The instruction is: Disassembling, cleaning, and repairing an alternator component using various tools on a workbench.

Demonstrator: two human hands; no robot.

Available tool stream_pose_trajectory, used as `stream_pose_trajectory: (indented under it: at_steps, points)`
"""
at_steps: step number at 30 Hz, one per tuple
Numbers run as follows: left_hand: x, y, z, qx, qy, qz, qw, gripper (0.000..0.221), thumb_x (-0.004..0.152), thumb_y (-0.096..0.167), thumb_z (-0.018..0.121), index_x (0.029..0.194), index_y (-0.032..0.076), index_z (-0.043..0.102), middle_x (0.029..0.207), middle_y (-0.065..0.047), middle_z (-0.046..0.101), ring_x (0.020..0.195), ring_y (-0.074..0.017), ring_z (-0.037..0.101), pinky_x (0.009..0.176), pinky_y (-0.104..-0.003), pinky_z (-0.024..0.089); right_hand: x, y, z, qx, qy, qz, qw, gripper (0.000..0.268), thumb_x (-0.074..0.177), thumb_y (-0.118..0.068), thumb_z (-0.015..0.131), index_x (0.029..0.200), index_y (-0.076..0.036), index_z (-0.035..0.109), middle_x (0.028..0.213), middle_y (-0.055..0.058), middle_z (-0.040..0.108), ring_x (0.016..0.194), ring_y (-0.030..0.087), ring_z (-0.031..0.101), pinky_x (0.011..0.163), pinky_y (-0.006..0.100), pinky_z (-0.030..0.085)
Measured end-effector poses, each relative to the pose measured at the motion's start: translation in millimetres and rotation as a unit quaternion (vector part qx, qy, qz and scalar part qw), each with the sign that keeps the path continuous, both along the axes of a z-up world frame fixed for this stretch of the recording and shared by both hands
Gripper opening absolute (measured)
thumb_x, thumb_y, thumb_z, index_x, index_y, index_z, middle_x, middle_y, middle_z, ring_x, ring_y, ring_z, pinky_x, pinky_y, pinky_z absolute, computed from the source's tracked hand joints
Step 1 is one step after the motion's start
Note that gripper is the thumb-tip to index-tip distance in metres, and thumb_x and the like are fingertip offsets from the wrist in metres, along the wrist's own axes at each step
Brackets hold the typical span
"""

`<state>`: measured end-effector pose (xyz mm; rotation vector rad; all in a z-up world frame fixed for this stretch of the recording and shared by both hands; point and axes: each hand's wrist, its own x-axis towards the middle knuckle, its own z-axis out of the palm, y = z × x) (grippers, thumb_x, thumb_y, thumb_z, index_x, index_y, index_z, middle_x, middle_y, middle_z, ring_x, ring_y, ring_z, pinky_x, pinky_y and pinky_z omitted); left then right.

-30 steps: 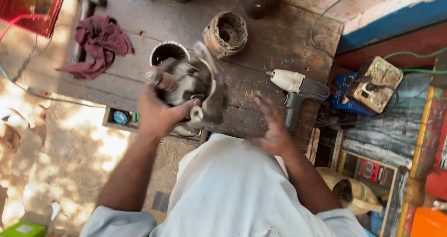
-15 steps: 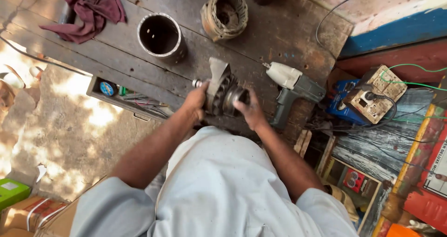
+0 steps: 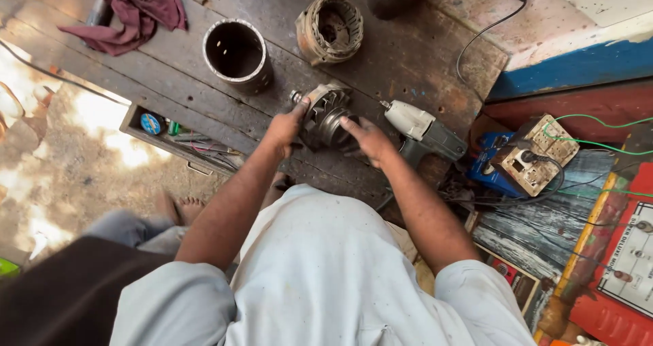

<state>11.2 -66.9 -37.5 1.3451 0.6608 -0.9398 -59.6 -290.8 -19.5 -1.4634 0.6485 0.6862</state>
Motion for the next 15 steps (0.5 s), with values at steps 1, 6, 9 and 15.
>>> stream_pose_trajectory:
  at_steps: [1, 6, 9, 15]
  points:
    - [-2.7, 2.2, 2.1, -0.001, 0.002, 0.002, 1.000, 0.077, 0.086, 0.065, 0.066, 0.125, -0.001, 0.068, 0.120, -0.019, 0.072, 0.108, -0.0390, 0.067, 0.087, -0.059, 0.053, -9.6, -1.7, -19.2, -0.001, 0.002, 0.002, 1.000, 0.104, 0.079, -0.071, 0.068, 0.154, -0.003, 0.042, 0.142, 0.026, 0.061, 0.128, 0.036, 0.064, 0.092, 0.045, 0.063]
    - [-10.6, 12.5, 12.7, -0.029, -0.040, 0.005, 0.999, 0.074, 0.086, 0.061, 0.069, 0.131, 0.002, 0.066, 0.123, -0.016, 0.071, 0.113, -0.0299, 0.066, 0.091, -0.053, 0.054, -40.6, 7.9, -31.8, -0.293, -0.283, 0.043, 0.912, 0.105, 0.092, -0.059, 0.078, 0.168, -0.012, 0.023, 0.164, 0.030, 0.035, 0.148, 0.044, 0.041, 0.113, 0.058, 0.043]
    - [-24.8, 7.9, 20.4, -0.055, -0.049, 0.055, 0.996, 0.074, 0.083, 0.057, 0.067, 0.140, 0.012, 0.055, 0.125, -0.011, 0.067, 0.111, -0.0280, 0.064, 0.089, -0.054, 0.053, -38.3, 27.3, 21.4, -0.338, -0.384, 0.125, 0.850, 0.121, 0.071, -0.052, 0.087, 0.165, -0.022, 0.018, 0.159, 0.028, 0.036, 0.142, 0.043, 0.049, 0.111, 0.054, 0.052]
    - [-41.6, 10.6, -2.4, -0.091, -0.043, 0.109, 0.989, 0.077, 0.084, 0.052, 0.071, 0.145, 0.011, 0.048, 0.136, -0.012, 0.062, 0.121, -0.0288, 0.061, 0.088, -0.053, 0.056, -19.4, 20.1, 37.1, -0.378, -0.241, 0.184, 0.875, 0.123, 0.066, -0.054, 0.095, 0.160, -0.023, 0.022, 0.157, 0.023, 0.045, 0.139, 0.043, 0.052, 0.112, 0.053, 0.047]
